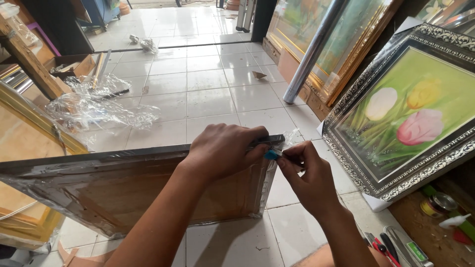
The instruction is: Removing protective plastic wrap from a picture frame using a utility knife.
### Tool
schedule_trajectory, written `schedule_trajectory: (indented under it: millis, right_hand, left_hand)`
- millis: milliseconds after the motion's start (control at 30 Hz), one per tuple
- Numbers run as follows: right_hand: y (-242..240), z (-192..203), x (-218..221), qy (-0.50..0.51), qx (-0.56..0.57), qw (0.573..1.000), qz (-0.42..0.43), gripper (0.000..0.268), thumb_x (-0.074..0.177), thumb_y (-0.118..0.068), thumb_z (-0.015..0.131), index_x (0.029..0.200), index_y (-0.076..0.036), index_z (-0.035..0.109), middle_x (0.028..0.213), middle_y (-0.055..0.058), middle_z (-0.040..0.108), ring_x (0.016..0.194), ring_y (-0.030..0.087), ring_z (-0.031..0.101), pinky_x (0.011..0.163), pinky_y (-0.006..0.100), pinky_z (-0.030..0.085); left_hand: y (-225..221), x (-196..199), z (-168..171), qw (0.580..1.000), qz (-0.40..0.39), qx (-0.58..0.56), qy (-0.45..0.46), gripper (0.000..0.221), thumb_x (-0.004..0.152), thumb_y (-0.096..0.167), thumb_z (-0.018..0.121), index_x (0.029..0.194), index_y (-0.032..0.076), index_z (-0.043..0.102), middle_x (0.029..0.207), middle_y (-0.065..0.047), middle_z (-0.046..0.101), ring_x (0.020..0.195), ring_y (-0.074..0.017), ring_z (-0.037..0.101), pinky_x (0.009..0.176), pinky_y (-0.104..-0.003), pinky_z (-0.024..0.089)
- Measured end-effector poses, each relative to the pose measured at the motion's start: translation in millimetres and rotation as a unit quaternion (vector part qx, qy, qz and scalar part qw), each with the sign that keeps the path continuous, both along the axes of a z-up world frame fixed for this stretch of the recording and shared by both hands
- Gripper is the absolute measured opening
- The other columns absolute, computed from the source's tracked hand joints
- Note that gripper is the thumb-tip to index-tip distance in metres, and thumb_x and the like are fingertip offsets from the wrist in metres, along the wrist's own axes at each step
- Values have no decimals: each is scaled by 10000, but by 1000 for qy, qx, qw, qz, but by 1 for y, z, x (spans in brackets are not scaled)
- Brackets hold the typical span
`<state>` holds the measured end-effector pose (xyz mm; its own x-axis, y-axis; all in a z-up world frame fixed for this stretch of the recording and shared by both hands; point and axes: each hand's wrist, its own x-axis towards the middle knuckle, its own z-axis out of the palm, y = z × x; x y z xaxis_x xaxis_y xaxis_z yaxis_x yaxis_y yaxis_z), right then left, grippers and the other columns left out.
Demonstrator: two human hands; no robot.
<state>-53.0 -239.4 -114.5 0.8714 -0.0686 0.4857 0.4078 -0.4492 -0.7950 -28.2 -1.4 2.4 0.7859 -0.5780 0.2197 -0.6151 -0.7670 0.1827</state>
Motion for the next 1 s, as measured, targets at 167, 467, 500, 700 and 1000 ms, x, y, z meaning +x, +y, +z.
schedule_trajectory:
  millis: [167,467,500,700,1000]
  right_hand:
    - [1,-4,1,3,24,999,-29,566,961,-322,863,1372,-97,546,832,73,746,803,187,673,807,366,577]
    - [8,9,2,-16,-64,998,-15,429,977,-364,797,1389,-248,792,995,93,875,957,274,865,854,375,624]
    - [8,8,2,-16,-65,998,-15,429,977,-364,797,1389,-248,792,995,93,875,957,274,865,854,375,624]
    - [0,-2,9,-25,-53,998,-7,347,1006,-314,770,1342,-235,803,984,90,885,998,298,872,905,425,635]
    - [-12,-65,35,-1,216,968,130,606,1006,-79,766,1540,-106,482,865,-21,570,809,63,542,758,234,454]
  left_hand:
    - [-2,-3,3,1000,4,8,-1,414,1094,461,528,1392,269,742,1051,-117,880,976,-435,843,913,-587,646]
    - [-2,-12,6,1000,-14,-8,14,583,992,646,595,1345,213,758,1053,-164,873,989,-468,839,910,-591,649]
    - [-2,-9,5,1000,-14,-8,14,583,992,646,595,1345,213,758,1053,-164,873,989,-468,839,910,-591,649]
    - [0,-3,3,1000,-22,-7,2,573,992,618,599,1355,200,750,1055,-185,867,998,-491,830,913,-609,639]
    - [5,23,0,1000,-23,17,2,604,956,567,653,1438,204,690,1184,-172,856,1066,-502,814,942,-632,624]
